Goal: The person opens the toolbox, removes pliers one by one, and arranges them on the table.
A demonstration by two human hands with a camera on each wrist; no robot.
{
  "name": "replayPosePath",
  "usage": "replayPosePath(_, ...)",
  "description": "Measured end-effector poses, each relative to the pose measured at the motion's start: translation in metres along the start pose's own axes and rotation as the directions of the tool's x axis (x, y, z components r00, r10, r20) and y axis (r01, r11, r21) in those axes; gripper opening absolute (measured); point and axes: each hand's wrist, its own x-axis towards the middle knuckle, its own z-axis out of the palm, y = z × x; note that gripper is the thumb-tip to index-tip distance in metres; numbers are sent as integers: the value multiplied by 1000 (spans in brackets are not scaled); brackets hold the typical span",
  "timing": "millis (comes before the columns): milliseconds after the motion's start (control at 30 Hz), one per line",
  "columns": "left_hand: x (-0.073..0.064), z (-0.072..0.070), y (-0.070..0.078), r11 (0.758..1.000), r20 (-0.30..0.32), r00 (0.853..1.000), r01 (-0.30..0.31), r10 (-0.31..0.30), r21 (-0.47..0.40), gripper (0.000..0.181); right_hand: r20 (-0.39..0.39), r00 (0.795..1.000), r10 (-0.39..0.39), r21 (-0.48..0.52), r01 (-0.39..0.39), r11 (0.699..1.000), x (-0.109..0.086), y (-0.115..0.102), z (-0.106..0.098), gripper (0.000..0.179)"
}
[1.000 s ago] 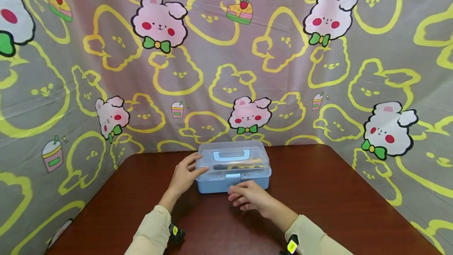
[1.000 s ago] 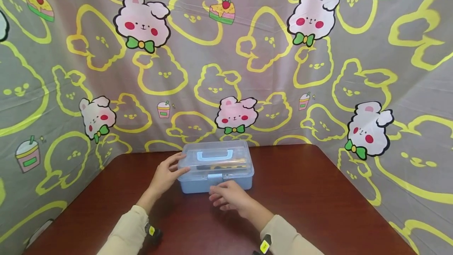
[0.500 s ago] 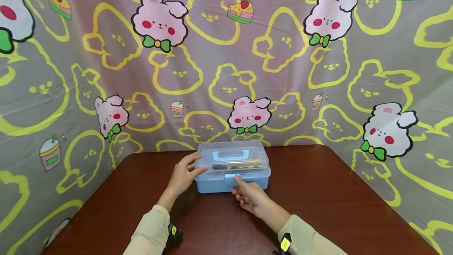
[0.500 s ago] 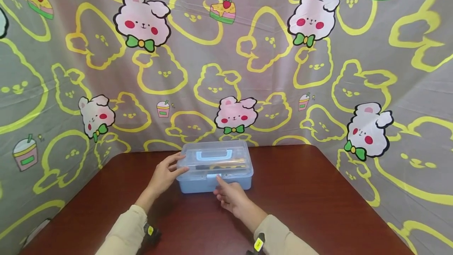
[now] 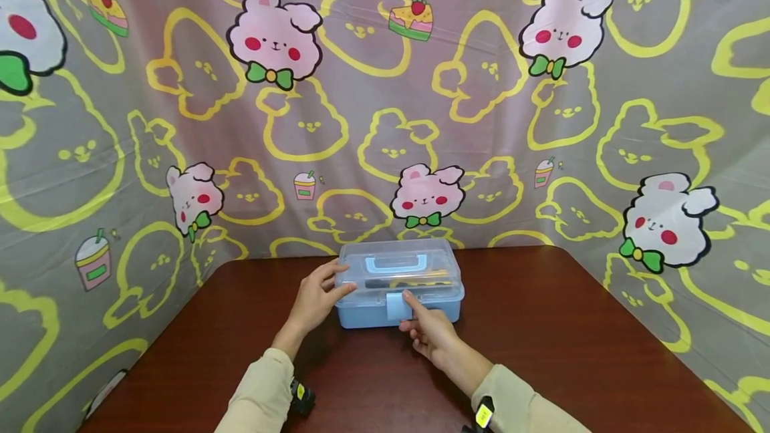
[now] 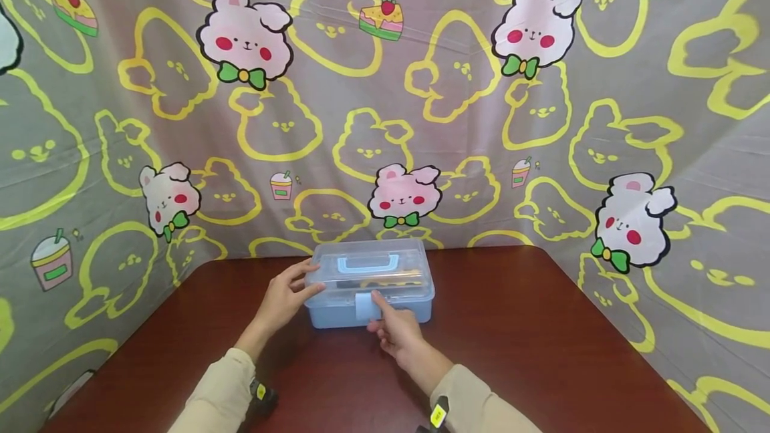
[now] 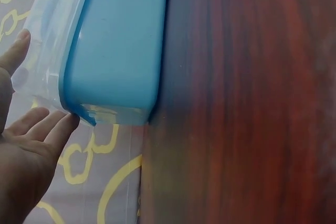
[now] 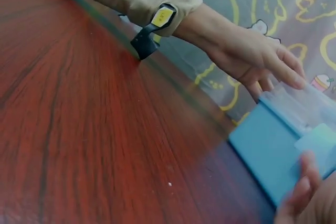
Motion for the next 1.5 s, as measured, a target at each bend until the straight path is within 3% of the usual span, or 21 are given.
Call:
replayPosePath(267,-1,-3,-3,1000,10,1000,3,-2,-20,50,16,1000,6,-11,-6,1000,-2,-2,0,74)
replayPosePath(467,-2,-4,-3,1000,12,1000,3,-3,-16,50,55,998,34,-19,-33,999,-2,-4,-3,61)
replayPosePath(667,-4,-5,-2,999,21,999,29,-29,-23,51,139,988,66,-70,-56,996,0,-6,-10,60)
replayPosePath(867,-3,-5,-2,1000,17,1000,14,-14,-24,51,225,970,93,-168,-56,984,4,-10,-24,56)
replayPosePath(1100,-2,-3,-2,1000,25,1000,1,-1,-14,52,290,950,119,-287,-33,957,10,-15,-37,63)
replayPosePath(1333,0,-6,-2,1000,27,999,26,-25,-16,51,332,938,98,-367,33,930,13,-20,-39,49)
replayPosePath(1500,1,-5,-2,1000,29,1000,11,-10,-22,52,353,932,83,-392,67,918,13,-21,-42,53)
